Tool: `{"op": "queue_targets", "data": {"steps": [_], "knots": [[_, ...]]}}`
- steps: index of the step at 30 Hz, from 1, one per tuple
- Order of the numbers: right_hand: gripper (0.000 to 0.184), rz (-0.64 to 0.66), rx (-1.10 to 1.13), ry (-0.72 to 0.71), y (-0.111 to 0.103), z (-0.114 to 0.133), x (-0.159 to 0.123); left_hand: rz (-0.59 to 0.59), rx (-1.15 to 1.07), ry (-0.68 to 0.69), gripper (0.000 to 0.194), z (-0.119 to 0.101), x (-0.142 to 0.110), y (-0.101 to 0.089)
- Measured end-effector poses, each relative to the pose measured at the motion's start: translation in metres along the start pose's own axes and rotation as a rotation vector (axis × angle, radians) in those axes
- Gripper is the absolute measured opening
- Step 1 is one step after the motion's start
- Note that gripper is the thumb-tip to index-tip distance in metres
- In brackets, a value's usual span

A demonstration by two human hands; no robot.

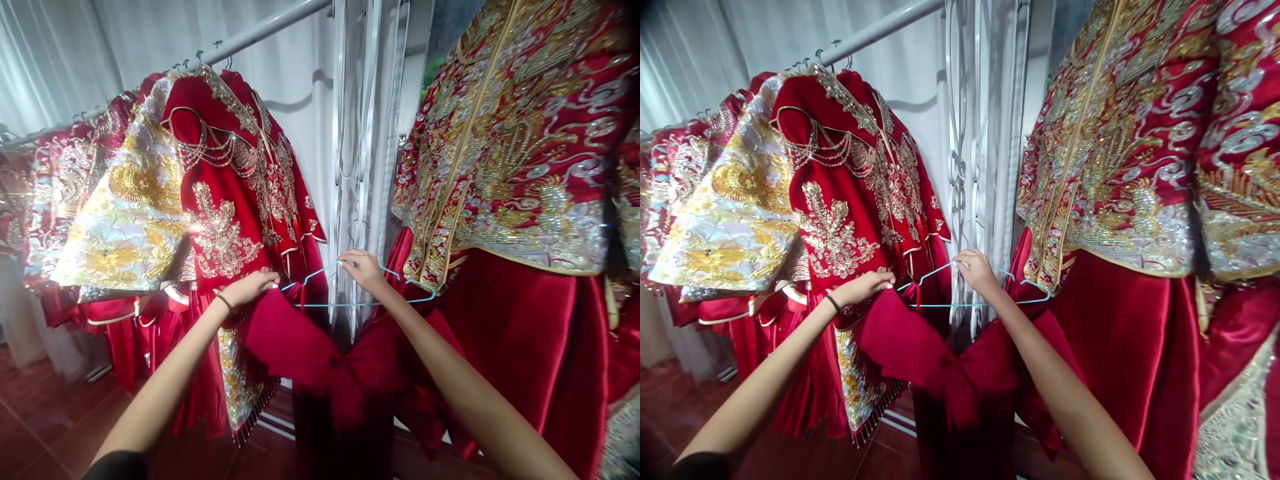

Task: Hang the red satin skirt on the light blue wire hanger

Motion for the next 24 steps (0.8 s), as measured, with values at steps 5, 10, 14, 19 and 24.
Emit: {"op": "queue_targets", "data": {"steps": [5,10,14,19,24], "knots": [[0.019,-0.019,0.078,0.037,0.001,0.005,0.006,0.115,0.044,0.138,0.024,-0.036,0.045,-0.006],[0.020,-0.043,0.048,0.064,0.002,0.012,0.007,0.061,-0.005,0.193,0.020,-0.046,0.067,0.019],[0.026,-0.094,-0.096,0.067,-0.005,0.019,-0.006,-0.139,-0.158,0.027,0.032,-0.025,0.067,0.038],[0.030,-0.457,-0.354,0.415,-0.063,0.009,-0.078,-0.375,0.108,0.026,0.025,-0.049,0.076,0.051],[0.043,-0.188,-0.572,1.232,-0.094,-0.021,-0.152,-0.386,0.123,0.114,0.023,-0.111,0.124,0.114]]}}
Point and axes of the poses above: each hand's wrist, its own x-axis towards the middle knuckle, its own y-axis out of the palm, z = x × y, the point moved 4 cm from there along x, towards the middle knuckle, and after that the axes turned 2 degrees about z, right-handed, at the moved point
